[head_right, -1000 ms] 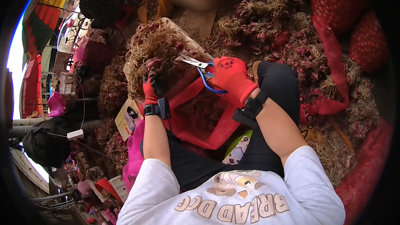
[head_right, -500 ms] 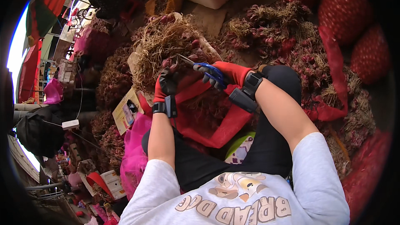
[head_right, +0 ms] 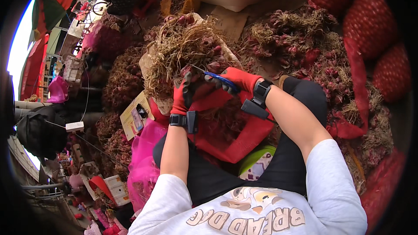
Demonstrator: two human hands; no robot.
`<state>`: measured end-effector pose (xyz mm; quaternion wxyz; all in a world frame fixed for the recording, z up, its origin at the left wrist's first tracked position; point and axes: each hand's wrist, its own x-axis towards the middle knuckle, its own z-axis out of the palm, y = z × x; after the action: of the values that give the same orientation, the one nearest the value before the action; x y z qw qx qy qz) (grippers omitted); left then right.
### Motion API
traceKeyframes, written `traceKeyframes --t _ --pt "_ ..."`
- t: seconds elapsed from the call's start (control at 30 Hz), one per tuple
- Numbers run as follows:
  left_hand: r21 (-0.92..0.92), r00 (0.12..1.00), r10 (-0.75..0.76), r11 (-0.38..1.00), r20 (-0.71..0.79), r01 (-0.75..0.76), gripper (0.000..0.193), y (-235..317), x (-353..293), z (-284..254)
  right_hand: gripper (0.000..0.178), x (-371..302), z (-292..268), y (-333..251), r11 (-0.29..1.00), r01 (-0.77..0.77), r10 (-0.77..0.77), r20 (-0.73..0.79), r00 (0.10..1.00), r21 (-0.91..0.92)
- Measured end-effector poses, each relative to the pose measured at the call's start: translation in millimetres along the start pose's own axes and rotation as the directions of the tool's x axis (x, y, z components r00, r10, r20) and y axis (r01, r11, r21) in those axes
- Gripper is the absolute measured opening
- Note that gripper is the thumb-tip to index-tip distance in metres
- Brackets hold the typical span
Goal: Trim the roots and stems of shallots using scissors and place them into a mesh bag.
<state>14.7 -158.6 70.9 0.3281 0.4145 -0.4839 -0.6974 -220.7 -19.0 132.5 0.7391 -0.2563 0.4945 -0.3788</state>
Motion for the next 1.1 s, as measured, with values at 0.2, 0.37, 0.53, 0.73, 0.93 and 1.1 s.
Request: traceKeyframes --t 0.2,0.37,0.53,0.73,0.93,1.1 --pt "0.301 0.94 0.341 0.899 -0.025 -0.318 0.051 18 -3 29 0.033 -8 13 -2 0.985 0.072 -0.067 -0.038 0.997 0.155" --pt "0.412 0.891 0.454 0.815 -0.014 -0.409 0.056 21 -22 36 0.037 -3 6 -2 0.993 0.121 -0.121 -0.07 0.99 0.008" --pt "0.365 0.908 0.417 0.839 0.043 -0.403 0.05 24 -26 34 0.043 -2 3 -9 0.981 0.091 -0.108 -0.097 0.989 -0.172" --pt "-0.012 0.979 0.139 0.99 -0.151 -0.143 0.032 -25 -4 -13 0.043 -21 20 -31 0.91 0.185 -0.277 -0.21 0.938 -0.372" --pt "0.264 0.894 0.425 0.886 -0.14 -0.38 0.026 -33 -10 -3 0.033 -35 -3 -22 0.946 0.038 -0.08 -0.117 0.99 -0.322" --pt "0.146 0.84 0.369 0.929 -0.397 -0.339 0.044 -3 -31 41 0.024 -52 -8 -4 0.997 -0.06 0.055 0.114 0.992 0.04"
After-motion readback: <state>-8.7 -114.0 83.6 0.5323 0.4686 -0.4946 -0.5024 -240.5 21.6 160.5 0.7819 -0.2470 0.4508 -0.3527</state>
